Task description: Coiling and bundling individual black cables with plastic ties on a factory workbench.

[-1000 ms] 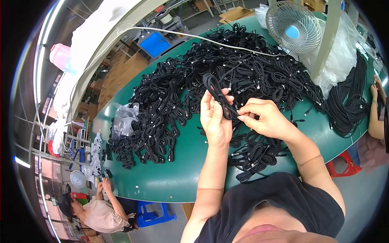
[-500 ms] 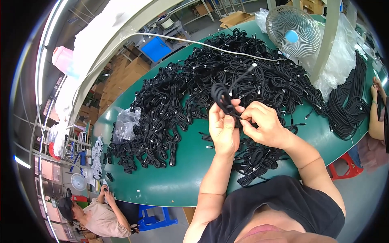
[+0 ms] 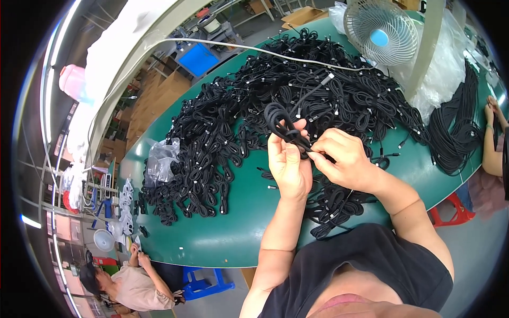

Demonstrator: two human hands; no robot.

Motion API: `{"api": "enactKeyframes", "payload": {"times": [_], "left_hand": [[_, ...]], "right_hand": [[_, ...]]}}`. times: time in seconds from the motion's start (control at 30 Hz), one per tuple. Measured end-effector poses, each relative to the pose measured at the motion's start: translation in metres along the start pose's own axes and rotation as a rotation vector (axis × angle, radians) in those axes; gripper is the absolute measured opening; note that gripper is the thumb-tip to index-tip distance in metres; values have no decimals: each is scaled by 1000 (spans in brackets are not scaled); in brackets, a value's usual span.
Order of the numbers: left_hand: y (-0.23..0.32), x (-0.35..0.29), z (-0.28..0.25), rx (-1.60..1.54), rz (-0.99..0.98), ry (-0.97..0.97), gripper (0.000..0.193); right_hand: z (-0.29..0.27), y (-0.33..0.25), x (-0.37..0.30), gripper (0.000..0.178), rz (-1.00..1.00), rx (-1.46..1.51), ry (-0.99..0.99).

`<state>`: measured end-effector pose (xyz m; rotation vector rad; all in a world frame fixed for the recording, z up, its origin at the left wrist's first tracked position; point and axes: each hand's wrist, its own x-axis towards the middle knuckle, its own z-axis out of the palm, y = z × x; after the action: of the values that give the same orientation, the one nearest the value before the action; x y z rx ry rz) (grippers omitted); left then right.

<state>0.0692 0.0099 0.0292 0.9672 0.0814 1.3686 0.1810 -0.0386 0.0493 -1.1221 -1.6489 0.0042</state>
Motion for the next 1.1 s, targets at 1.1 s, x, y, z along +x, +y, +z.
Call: {"api": "enactKeyframes", "payload": {"times": [1.1], "left_hand": [[-8, -6, 12, -85, -259, 68, 31]], "right_hand": [[-5, -3, 4, 13, -63, -18, 118]]}}
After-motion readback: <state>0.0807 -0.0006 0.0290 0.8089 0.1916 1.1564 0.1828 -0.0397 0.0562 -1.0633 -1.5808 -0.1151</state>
